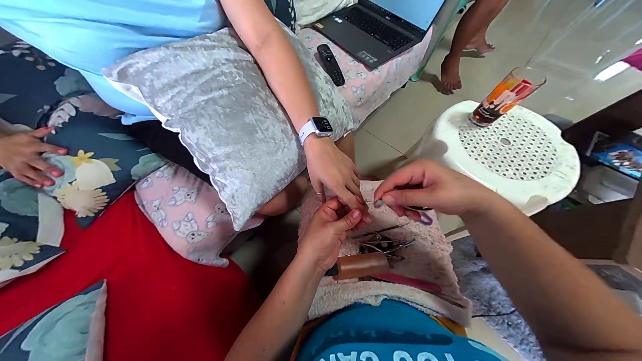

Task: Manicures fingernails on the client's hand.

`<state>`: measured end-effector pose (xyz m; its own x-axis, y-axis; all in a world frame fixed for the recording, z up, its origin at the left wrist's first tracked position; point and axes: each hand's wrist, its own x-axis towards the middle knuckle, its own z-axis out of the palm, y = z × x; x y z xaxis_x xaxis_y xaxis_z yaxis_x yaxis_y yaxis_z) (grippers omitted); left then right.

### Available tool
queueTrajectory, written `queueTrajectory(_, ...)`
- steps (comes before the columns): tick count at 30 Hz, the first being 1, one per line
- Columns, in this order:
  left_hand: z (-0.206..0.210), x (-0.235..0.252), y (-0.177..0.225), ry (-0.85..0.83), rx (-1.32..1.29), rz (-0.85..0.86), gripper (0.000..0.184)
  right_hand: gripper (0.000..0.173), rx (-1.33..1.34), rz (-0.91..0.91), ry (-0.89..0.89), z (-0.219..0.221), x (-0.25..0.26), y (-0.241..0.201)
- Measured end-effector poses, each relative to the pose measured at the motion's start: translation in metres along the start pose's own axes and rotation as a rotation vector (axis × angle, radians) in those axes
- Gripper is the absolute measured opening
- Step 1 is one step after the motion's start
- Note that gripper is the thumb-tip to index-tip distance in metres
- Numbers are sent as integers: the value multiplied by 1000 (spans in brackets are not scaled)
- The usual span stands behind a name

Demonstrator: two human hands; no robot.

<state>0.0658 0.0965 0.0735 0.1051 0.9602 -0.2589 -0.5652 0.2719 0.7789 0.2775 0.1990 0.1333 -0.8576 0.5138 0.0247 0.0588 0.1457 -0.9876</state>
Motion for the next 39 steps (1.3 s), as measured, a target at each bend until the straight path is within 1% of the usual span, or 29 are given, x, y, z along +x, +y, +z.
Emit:
queueTrajectory(2,2,3,-4,23,5,10,19,19,228,-103,201,28,1,-2)
queueTrajectory(4,5,6,-8,47,22,29,20,20,320,-139,402,57,11,1)
queueTrajectory(5,6,6,-10,43,31,48,20,20,309,-148,492,65,17,4)
queueTrajectory(7,6,6,-12,20,23,78,19,21,217,-197,670,66,28,11)
queueTrajectory(9,4,5,-12,-12,6,95,18,22,159,-302,779,61,31,15)
queueTrajectory(10,3,5,-13,-25,-1,105,19,22,167,-347,773,60,30,16)
queueTrajectory(11,2,6,-13,-29,-3,116,20,21,187,-371,721,61,26,19)
queueTrajectory(14,-3,6,-15,-36,10,136,26,20,200,-300,497,65,3,33)
queueTrajectory(16,-5,6,-16,-72,28,155,31,22,176,-234,457,64,-16,43)
queueTrajectory(18,-7,5,-18,-101,50,183,36,22,108,-166,507,66,-33,49)
queueTrajectory(21,-6,6,-21,-98,66,212,37,22,-16,-67,594,79,-47,49)
queueTrajectory(26,-5,6,-22,-97,64,231,35,23,-87,-61,665,94,-47,48)
queueTrajectory(34,-6,6,-24,-85,101,264,34,24,-76,-51,669,98,-44,48)
queueTrajectory(39,-6,7,-23,-92,81,252,35,24,86,-12,630,93,-45,48)
